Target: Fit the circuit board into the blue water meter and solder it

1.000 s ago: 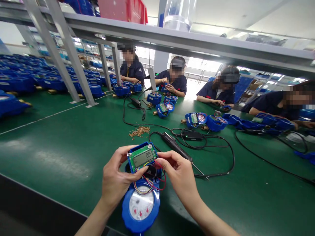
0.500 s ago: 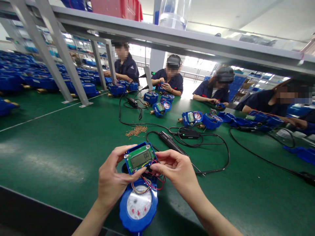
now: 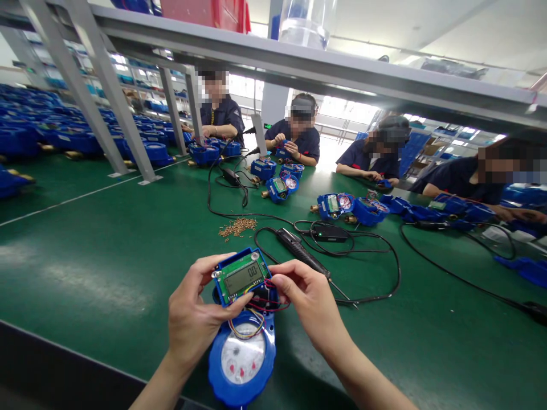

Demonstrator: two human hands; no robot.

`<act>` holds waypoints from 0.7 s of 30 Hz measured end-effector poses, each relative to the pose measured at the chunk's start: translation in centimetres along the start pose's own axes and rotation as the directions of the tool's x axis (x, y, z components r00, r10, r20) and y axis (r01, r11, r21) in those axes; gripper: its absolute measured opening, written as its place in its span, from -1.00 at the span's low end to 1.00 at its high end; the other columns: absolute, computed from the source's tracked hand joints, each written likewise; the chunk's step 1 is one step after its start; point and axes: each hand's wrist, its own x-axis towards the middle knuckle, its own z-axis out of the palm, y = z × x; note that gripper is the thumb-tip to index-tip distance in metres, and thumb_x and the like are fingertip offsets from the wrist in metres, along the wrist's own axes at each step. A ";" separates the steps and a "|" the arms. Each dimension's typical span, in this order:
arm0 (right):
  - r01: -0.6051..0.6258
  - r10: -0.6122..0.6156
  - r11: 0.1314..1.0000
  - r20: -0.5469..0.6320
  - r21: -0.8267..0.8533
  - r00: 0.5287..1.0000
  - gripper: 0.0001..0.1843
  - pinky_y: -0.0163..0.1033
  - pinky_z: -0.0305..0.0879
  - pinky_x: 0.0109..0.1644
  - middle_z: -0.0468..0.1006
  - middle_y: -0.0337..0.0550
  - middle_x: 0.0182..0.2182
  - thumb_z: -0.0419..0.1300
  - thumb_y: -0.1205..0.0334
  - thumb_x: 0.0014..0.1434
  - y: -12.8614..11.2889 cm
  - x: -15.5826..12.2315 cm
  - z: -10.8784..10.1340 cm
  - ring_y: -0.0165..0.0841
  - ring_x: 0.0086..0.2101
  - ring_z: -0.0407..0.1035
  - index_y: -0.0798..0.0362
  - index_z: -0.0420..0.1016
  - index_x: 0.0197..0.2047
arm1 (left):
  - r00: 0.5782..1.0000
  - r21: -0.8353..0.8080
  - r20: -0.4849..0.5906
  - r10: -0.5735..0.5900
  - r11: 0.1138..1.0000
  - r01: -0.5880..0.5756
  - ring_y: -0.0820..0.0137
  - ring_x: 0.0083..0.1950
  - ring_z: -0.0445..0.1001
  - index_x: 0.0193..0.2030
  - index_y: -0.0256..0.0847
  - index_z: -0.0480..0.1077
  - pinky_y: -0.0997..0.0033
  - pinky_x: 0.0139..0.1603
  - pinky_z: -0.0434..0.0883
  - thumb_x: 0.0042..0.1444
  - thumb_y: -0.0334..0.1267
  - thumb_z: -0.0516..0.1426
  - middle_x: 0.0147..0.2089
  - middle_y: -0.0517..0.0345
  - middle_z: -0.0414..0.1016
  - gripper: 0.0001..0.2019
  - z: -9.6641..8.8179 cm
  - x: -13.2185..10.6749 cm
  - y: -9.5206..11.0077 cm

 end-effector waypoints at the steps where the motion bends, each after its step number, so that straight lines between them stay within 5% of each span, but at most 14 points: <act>1: -0.025 0.025 0.999 -0.001 0.024 1.000 -0.82 -0.38 0.22 -0.40 0.52 -0.27 -0.44 0.37 0.16 0.10 0.1 0.0 0.1 -0.50 -0.48 0.29 0.09 0.59 -0.26 | 1.000 -0.006 -0.004 -0.002 1.000 0.002 0.21 -0.02 0.59 0.08 -0.08 0.41 0.17 0.08 0.53 -0.02 -0.20 0.40 0.02 0.11 0.54 -0.49 0.0 -0.1 0.0; 5: -0.066 0.069 0.989 -0.023 0.130 0.997 -0.77 -0.40 0.19 -0.40 0.50 -0.28 -0.44 0.44 0.18 0.02 0.7 -0.2 0.4 -0.49 -0.45 0.30 0.08 0.53 -0.30 | 1.000 -0.027 -0.013 -0.028 0.999 0.028 0.21 -0.04 0.60 0.08 -0.09 0.41 0.17 0.09 0.54 -0.02 -0.20 0.40 0.02 0.10 0.54 -0.49 0.2 -0.2 -0.1; 12: 0.187 -0.185 0.982 -0.062 0.037 0.981 -0.96 -0.37 0.35 -0.21 0.57 -0.25 -0.34 0.32 0.33 0.14 1.7 0.0 0.7 -0.44 -0.30 0.43 0.02 0.60 -0.30 | 0.993 -0.085 -0.033 -0.115 0.990 0.112 0.28 -0.13 0.62 0.03 -0.12 0.42 0.33 -0.07 0.59 -0.06 -0.20 0.41 -0.07 0.14 0.56 -0.51 0.3 -0.2 0.1; 18: 0.507 -0.535 0.833 -0.090 -0.220 0.840 -0.85 -0.41 0.37 -0.24 0.56 -0.26 -0.36 0.26 0.46 0.23 3.2 0.3 1.1 -0.48 -0.32 0.45 0.02 0.59 -0.27 | 0.966 -0.195 -0.013 -0.259 0.948 0.252 0.38 -0.24 0.65 0.00 -0.15 0.42 0.56 -0.21 0.59 -0.13 -0.26 0.42 -0.19 0.21 0.61 -0.49 0.6 -0.2 0.6; 21: 0.578 -0.611 0.776 -0.078 -0.253 0.787 -0.74 -0.42 0.38 -0.23 0.55 -0.26 -0.32 0.20 0.54 0.25 3.8 0.4 1.1 -0.50 -0.30 0.44 -0.01 0.59 -0.18 | 0.954 -0.258 0.012 -0.300 0.921 0.293 0.40 -0.23 0.65 -0.01 -0.16 0.41 0.61 -0.20 0.57 -0.13 -0.26 0.43 -0.19 0.21 0.63 -0.49 0.7 -0.2 0.5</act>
